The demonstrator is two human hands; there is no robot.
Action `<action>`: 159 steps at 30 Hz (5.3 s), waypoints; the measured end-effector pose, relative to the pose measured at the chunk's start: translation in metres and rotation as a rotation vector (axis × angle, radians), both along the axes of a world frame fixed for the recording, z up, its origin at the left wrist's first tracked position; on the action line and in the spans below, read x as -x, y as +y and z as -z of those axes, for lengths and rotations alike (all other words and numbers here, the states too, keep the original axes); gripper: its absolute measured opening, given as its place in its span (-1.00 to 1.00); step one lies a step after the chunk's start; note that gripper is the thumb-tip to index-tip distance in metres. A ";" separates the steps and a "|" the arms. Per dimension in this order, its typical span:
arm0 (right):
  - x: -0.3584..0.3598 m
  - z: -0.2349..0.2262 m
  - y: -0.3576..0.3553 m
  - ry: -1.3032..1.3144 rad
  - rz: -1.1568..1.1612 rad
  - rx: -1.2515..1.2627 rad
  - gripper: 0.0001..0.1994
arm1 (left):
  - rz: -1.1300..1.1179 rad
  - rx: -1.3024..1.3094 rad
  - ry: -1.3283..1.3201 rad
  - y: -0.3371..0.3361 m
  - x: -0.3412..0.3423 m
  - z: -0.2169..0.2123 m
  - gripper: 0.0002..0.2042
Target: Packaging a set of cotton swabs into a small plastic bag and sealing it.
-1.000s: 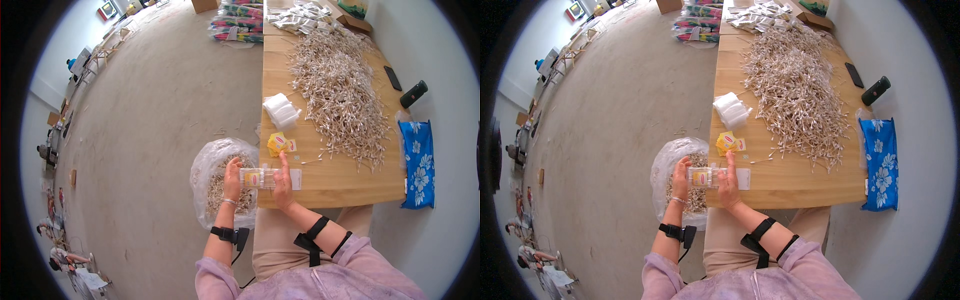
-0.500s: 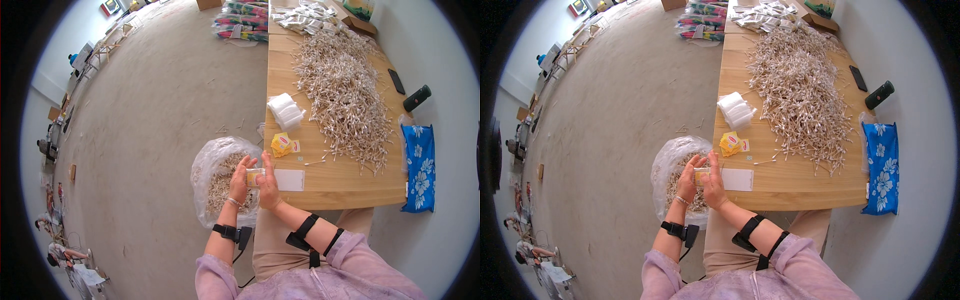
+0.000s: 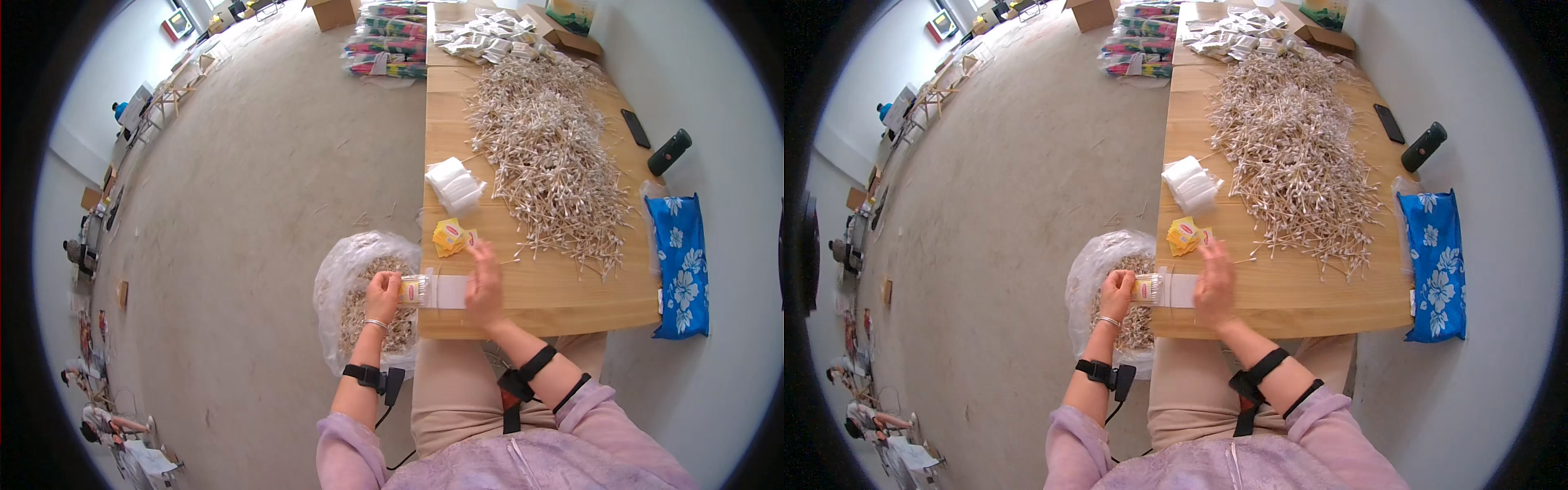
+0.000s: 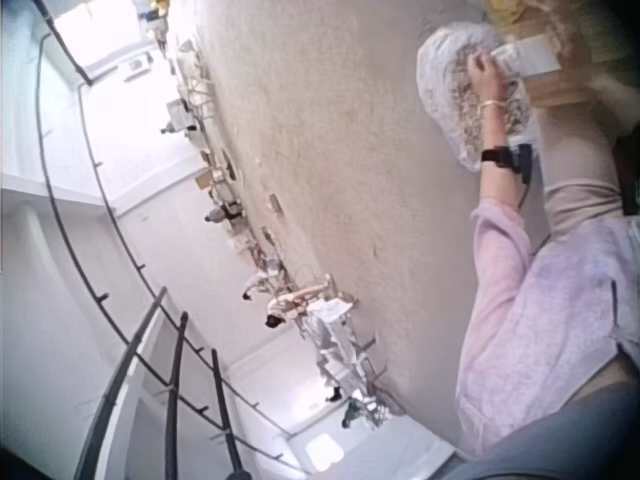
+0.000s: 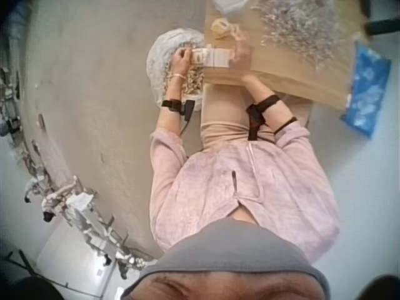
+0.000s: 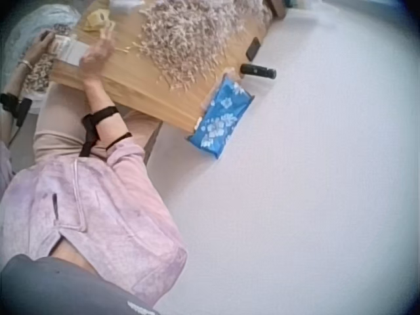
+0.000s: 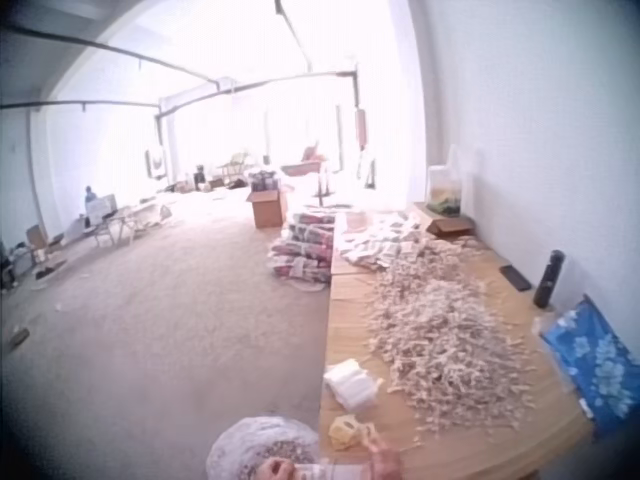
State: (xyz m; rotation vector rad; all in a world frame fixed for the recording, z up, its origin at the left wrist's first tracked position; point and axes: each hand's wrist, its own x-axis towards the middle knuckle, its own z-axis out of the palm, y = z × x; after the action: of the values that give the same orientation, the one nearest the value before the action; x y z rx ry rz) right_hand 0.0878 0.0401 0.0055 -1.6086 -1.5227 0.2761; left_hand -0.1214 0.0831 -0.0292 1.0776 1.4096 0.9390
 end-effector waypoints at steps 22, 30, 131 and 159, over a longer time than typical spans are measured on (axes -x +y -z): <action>-0.100 0.012 -0.047 -0.195 -0.175 -0.023 -0.70 | 0.149 -0.688 0.885 -0.011 -0.047 -0.034 -0.83; -0.147 -0.007 -0.021 -0.361 0.310 -0.034 -0.75 | 0.448 -0.803 0.609 -0.052 -0.168 -0.048 -0.74; -0.175 -0.006 -0.069 -0.350 0.327 0.048 -0.73 | 0.586 -0.776 0.544 -0.047 -0.184 -0.042 -0.65; -0.164 -0.006 -0.056 -0.248 -0.109 -0.034 -0.92 | 0.455 -0.780 0.404 -0.044 -0.183 -0.033 -0.89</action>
State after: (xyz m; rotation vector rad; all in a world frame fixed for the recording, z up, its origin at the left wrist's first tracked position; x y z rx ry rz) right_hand 0.2517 -0.0155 0.0112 -1.5811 -1.7963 0.1124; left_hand 0.0620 0.0392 0.0038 2.1659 1.0185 0.9783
